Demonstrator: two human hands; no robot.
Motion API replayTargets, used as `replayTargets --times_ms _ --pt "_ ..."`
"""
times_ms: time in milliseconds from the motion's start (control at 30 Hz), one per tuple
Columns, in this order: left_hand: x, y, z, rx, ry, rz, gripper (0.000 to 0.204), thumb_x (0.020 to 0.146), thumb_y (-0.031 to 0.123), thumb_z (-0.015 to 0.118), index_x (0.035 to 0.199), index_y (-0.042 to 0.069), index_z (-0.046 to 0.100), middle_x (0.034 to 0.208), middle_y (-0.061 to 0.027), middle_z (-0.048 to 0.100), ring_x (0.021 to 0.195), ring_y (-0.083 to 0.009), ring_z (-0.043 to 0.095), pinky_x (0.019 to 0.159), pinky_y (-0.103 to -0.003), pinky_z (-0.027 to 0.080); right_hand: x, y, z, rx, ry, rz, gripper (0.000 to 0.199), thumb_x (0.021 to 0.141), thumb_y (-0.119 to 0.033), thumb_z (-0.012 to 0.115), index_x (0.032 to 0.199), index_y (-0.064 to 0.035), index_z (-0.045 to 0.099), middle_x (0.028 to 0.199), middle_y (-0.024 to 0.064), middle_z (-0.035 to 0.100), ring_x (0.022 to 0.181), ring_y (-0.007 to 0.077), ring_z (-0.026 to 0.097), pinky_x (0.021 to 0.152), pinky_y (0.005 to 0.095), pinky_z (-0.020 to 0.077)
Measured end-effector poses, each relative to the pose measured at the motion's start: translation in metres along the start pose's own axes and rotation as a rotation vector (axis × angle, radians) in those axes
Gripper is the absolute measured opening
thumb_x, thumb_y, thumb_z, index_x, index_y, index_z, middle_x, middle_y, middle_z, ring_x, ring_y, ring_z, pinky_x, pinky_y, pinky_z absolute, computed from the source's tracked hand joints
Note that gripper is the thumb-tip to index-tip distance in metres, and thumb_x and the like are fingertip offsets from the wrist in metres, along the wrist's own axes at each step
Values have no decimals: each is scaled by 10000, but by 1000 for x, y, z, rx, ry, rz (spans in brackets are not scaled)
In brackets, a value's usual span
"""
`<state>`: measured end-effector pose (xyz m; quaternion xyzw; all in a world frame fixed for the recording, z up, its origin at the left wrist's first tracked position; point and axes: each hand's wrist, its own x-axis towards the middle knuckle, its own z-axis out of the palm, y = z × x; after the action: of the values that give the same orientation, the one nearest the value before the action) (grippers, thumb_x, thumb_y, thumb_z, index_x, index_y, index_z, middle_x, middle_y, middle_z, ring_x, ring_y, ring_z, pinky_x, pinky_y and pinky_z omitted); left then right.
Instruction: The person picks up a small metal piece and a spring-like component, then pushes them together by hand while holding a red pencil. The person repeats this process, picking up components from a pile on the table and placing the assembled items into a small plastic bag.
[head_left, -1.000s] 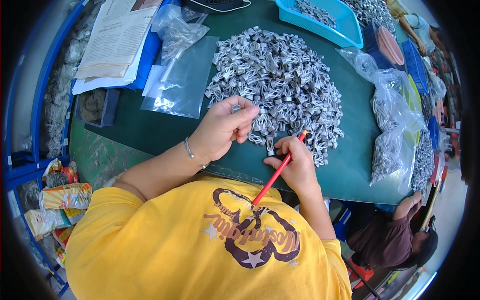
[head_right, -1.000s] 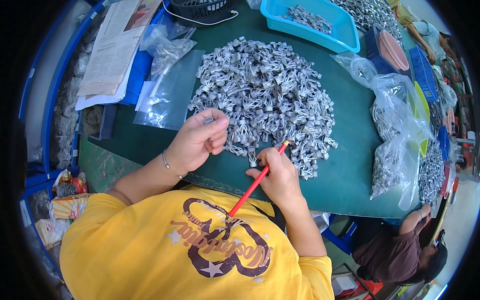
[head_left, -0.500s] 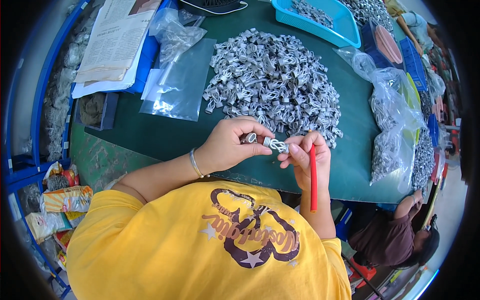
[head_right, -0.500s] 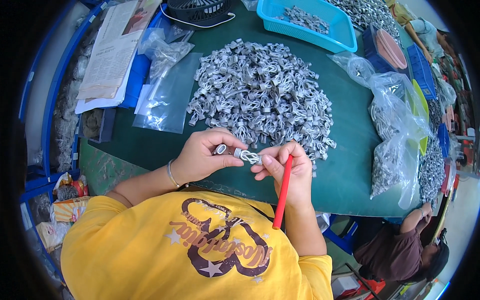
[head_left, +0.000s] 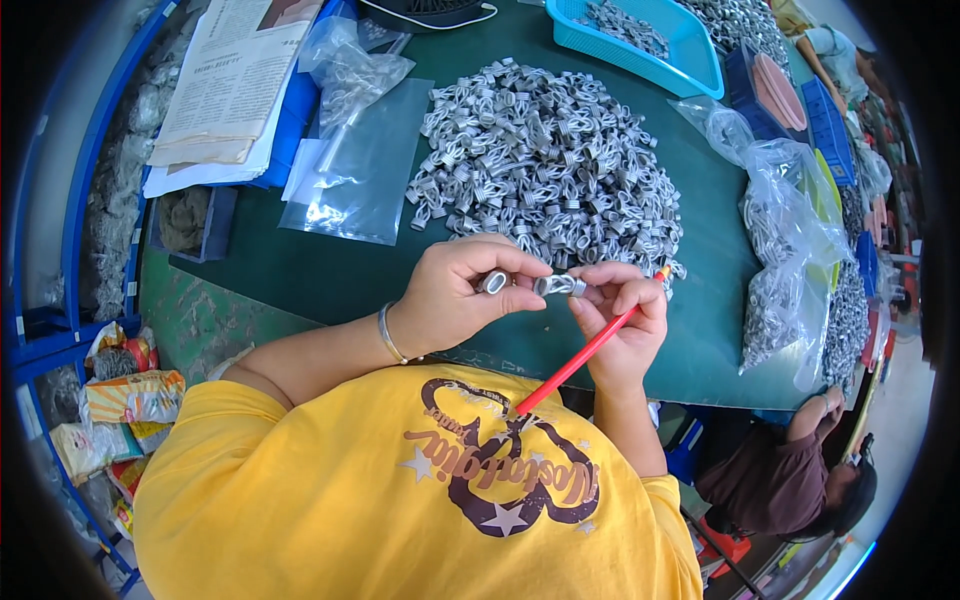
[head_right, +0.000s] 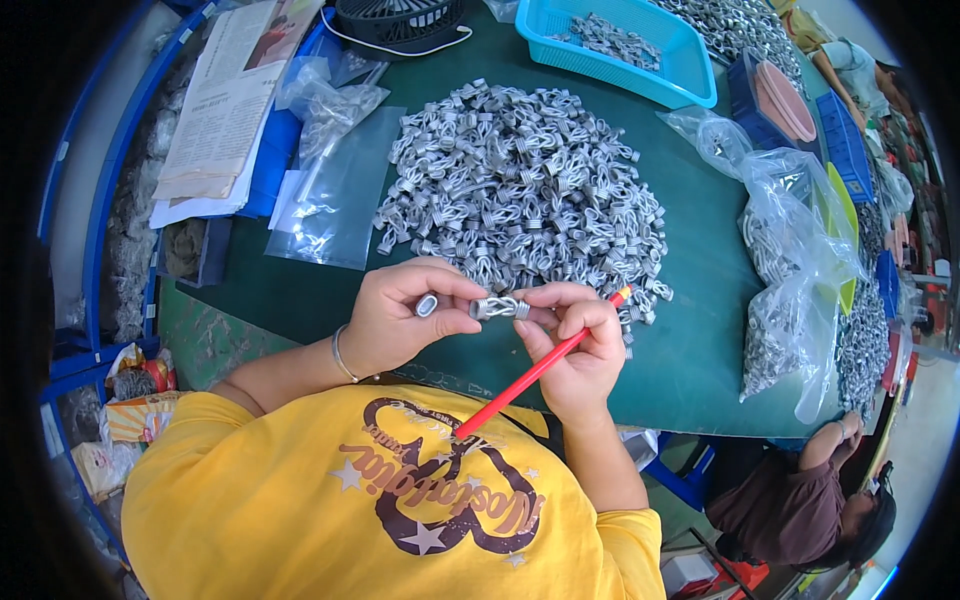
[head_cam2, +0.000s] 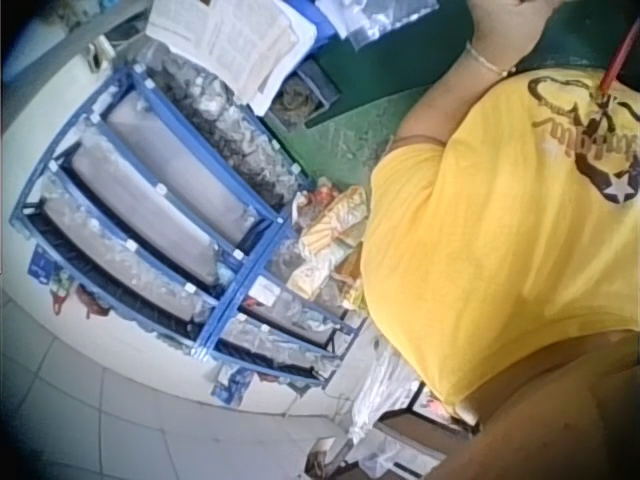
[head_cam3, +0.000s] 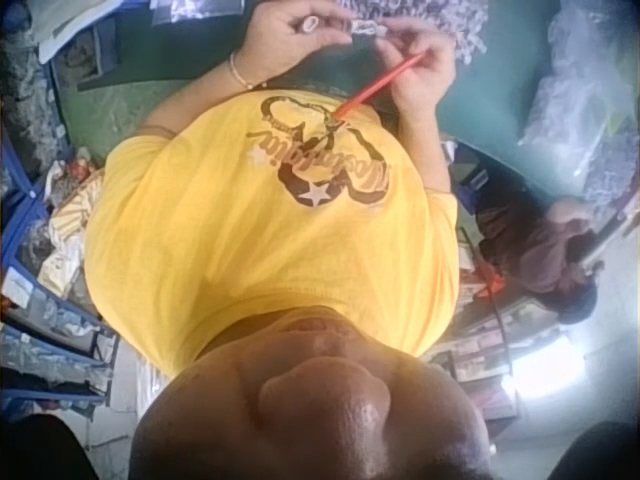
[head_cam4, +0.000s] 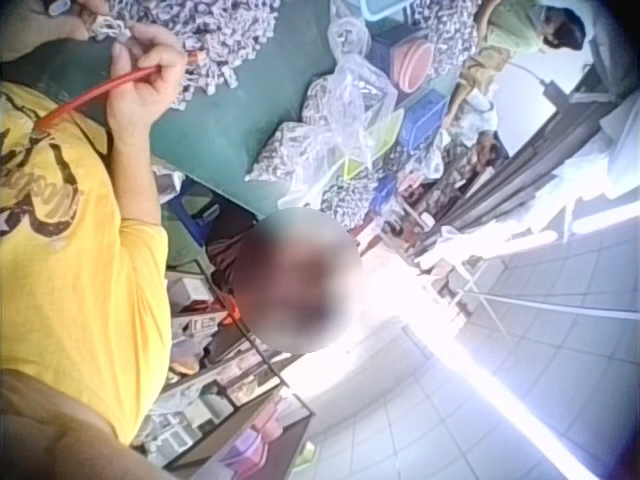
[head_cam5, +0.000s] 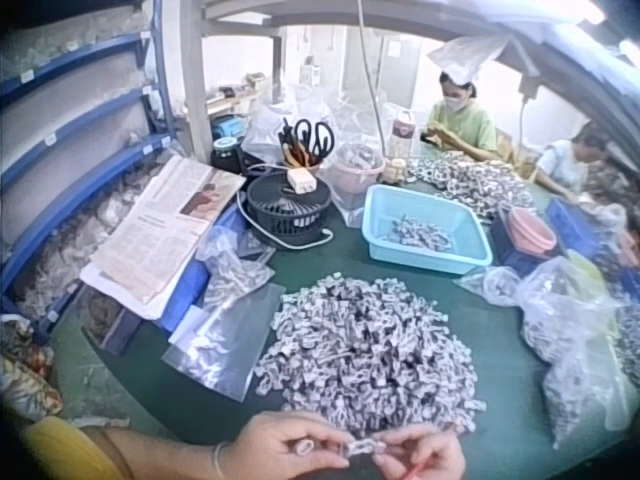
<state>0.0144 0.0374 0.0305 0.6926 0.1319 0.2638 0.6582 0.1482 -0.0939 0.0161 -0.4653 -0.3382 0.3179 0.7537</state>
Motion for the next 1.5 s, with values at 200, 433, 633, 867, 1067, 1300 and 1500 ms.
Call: replayTargets --times_ms 200,433,633,867,1067,1300,1500 --pt "2 -3 -9 -753 67 -336 188 891 129 499 1020 6 559 1038 -122 559 832 -158 587 763 -286 475 10 -8 8 -68 -131 -161 300 730 108 626 761 -54 375 917 178 589 827 223 594 727 310 495" --pt "3 -7 -39 -1016 313 -403 84 898 128 463 940 83 519 692 16 393 590 -76 373 495 -193 310 32 0 4 -884 -292 -243 284 620 93 678 673 -50 438 835 110 617 723 249 580 631 314 460" --pt "-2 -10 -39 -929 263 -432 31 868 77 512 892 67 529 659 25 408 553 -56 375 432 -175 288 40 8 16 -1229 -451 -401 278 565 -80 715 751 -70 509 887 56 591 736 258 519 642 366 386" --pt "-2 -4 -31 -501 283 -494 111 824 62 592 929 31 574 604 38 447 470 -29 353 416 -167 278 41 3 18 -1293 -429 -484 224 603 -60 684 731 -79 500 832 35 599 699 234 540 642 347 376" --pt "-2 -4 -24 -222 262 -433 155 796 70 629 944 26 616 656 27 520 496 -20 398 440 -160 307 39 3 9 -1257 -371 -493 223 609 -5 654 716 -78 471 788 46 609 596 235 553 562 329 415" --pt "-2 -11 -20 59 95 -276 276 742 60 688 1010 26 629 774 -15 610 725 -65 553 678 -205 456 36 2 7 -877 -187 -414 315 643 80 675 691 -66 399 808 118 632 548 177 556 476 245 442" --pt "-4 -11 -16 100 68 -217 262 729 67 705 973 8 632 796 -33 624 738 -75 566 689 -216 459 34 -2 8 -756 -231 -460 326 651 87 678 707 -55 389 829 140 624 611 168 572 518 245 462"
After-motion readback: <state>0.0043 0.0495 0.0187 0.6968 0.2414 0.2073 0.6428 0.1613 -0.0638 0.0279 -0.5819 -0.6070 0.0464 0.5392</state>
